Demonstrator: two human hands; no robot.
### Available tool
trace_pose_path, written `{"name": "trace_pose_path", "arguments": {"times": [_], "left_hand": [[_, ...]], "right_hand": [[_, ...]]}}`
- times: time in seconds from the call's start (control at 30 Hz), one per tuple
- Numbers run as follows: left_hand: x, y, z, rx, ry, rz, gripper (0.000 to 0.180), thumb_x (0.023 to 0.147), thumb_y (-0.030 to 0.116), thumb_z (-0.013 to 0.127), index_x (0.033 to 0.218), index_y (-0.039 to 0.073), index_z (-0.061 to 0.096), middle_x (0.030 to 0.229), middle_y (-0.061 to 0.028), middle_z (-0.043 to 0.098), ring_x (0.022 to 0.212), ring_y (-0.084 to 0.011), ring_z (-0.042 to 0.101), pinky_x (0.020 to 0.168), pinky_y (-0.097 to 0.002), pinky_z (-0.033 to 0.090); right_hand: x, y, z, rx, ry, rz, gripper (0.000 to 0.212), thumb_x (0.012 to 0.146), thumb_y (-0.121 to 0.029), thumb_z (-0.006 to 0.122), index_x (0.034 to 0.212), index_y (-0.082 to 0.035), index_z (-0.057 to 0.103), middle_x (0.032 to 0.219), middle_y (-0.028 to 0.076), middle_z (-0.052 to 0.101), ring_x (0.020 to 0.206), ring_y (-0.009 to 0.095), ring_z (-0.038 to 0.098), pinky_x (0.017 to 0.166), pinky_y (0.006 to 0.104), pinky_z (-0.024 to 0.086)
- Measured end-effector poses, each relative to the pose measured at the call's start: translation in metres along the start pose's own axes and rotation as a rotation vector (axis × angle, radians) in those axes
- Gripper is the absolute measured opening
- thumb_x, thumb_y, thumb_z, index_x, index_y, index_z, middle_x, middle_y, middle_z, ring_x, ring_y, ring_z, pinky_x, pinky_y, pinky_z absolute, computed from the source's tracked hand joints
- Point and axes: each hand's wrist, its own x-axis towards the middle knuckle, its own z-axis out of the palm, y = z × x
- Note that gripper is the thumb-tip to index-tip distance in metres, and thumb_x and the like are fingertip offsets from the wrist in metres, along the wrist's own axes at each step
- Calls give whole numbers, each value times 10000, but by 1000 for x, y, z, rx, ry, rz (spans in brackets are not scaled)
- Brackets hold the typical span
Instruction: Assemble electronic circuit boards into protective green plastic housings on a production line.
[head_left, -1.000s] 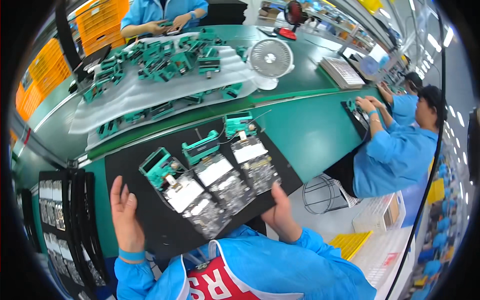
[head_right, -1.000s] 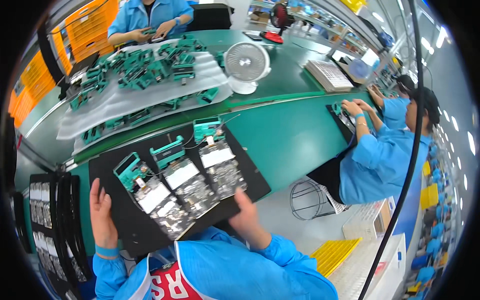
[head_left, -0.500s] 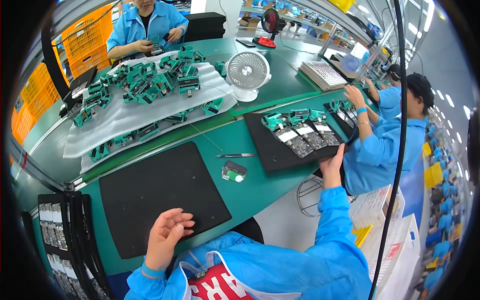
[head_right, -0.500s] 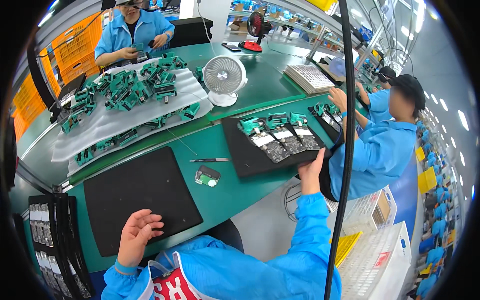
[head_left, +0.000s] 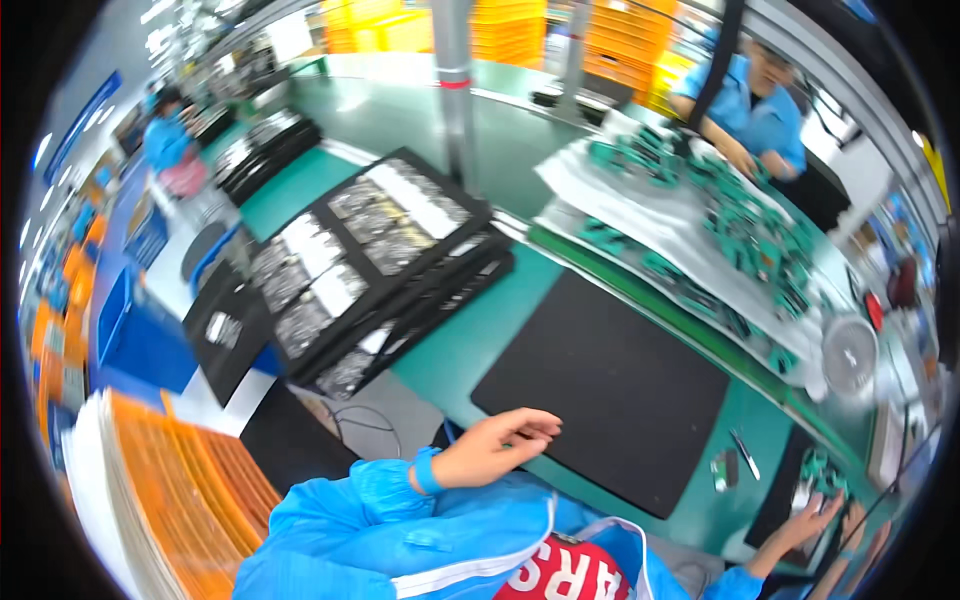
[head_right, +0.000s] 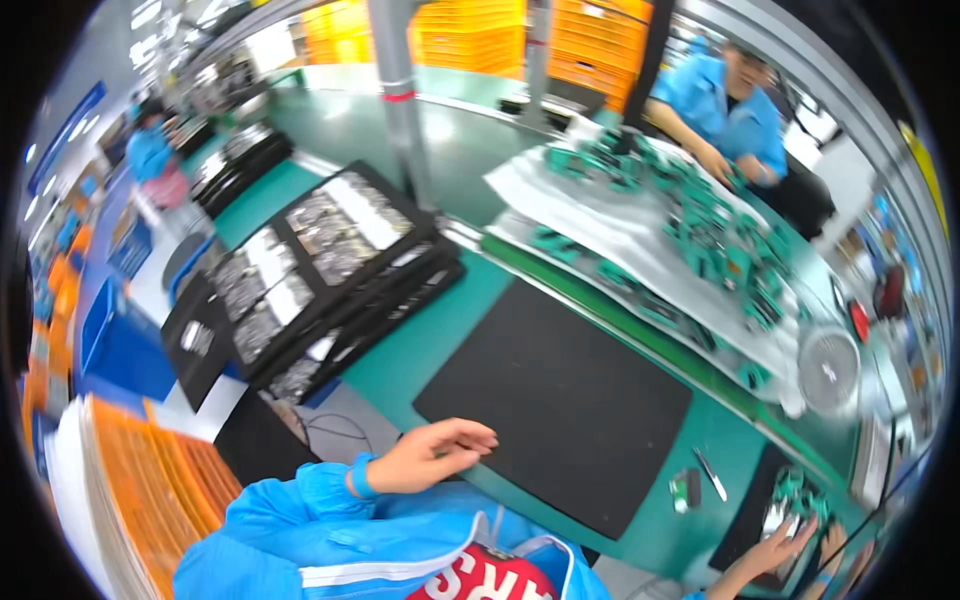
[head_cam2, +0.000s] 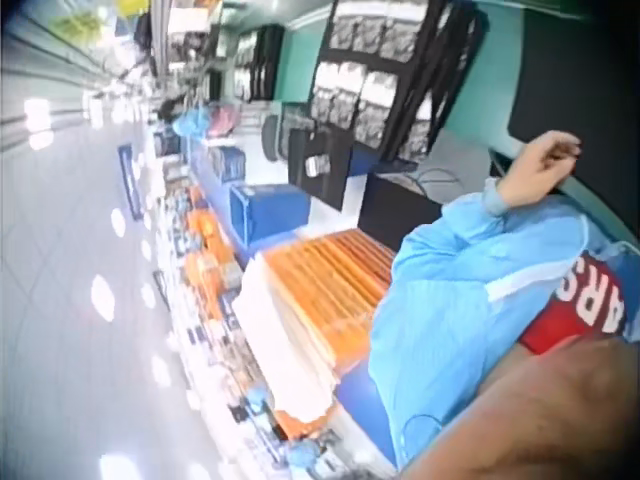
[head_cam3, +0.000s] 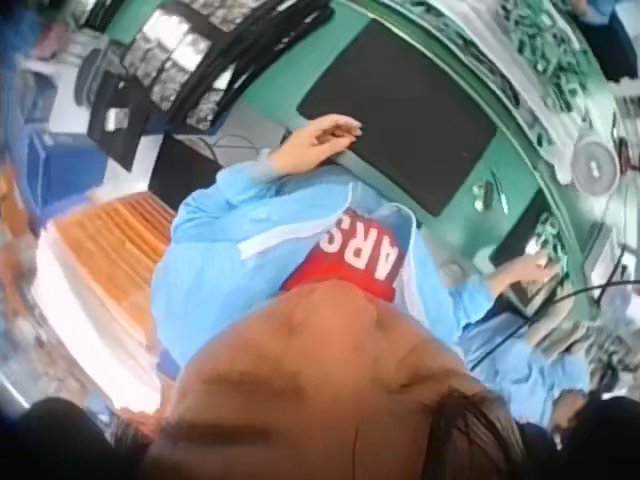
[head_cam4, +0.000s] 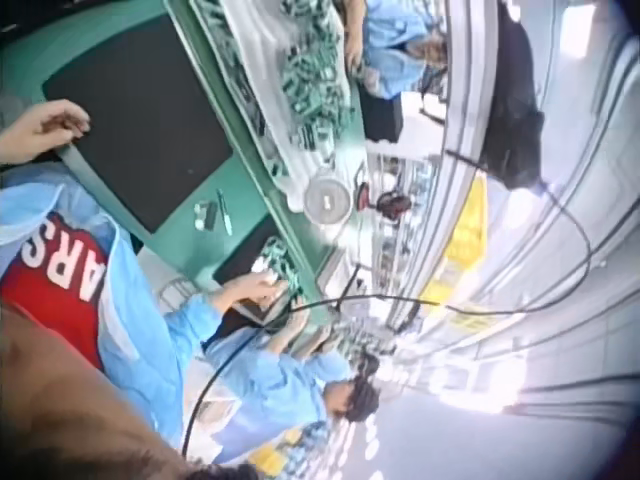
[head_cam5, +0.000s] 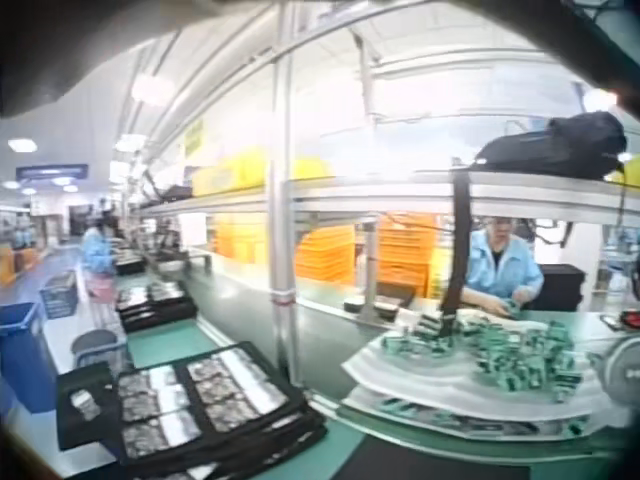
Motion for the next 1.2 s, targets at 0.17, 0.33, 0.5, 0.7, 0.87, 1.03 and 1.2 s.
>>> {"name": "trace_pose_path", "arguments": {"times": [0.17,0.33,0.5,0.7,0.87,1.03,1.2], "left_hand": [[-21,22,-14,291,176,253,295,984,89,612,1273,32,615,1226,-115,642,1109,-229,638,933,-338,510],[-54,36,-48,561,479,496,238,899,-5,668,1135,24,678,1172,-144,694,1052,-306,673,897,-381,535],[-107,45,-79,779,926,651,231,863,-31,649,1082,40,672,1116,-152,687,985,-315,660,863,-404,526],[-147,9,-120,1120,1214,495,962,753,491,848,1482,103,356,1568,-269,265,1455,-500,253,1148,-602,269],[-127,-23,-132,1092,1229,387,1055,790,538,810,1562,126,220,1618,-311,104,1487,-540,130,1170,-628,206],[-110,-32,-139,916,1287,498,784,906,154,711,1530,109,238,1609,-321,36,1495,-485,150,1187,-528,241],[-122,-23,-134,941,1260,491,894,901,306,721,1568,83,169,1627,-291,68,1510,-466,124,1204,-536,176]], "right_hand": [[1,-148,129,506,-646,31,309,1026,-75,531,1322,-12,593,1248,114,643,1157,186,601,1009,311,456],[-49,-354,187,463,-1156,-364,212,928,-36,625,1132,-16,678,1045,109,687,1009,234,669,892,322,512],[-104,-438,223,598,-1328,-895,246,839,-39,693,1085,-44,698,1044,132,701,970,331,663,830,395,547],[-146,-469,228,657,-1409,-1072,249,822,-57,721,1070,-58,696,1044,98,703,976,300,655,830,388,550],[-145,-462,219,640,-1433,-1046,242,818,-20,706,1059,-22,684,1047,137,693,995,335,643,855,409,535],[-137,-445,211,589,-1472,-979,235,831,-26,703,1065,-21,682,1058,143,691,1010,335,640,871,410,528],[-122,-476,223,647,-1424,-1020,241,845,-61,717,1084,-41,685,1058,137,691,1004,334,651,863,405,540]]}}
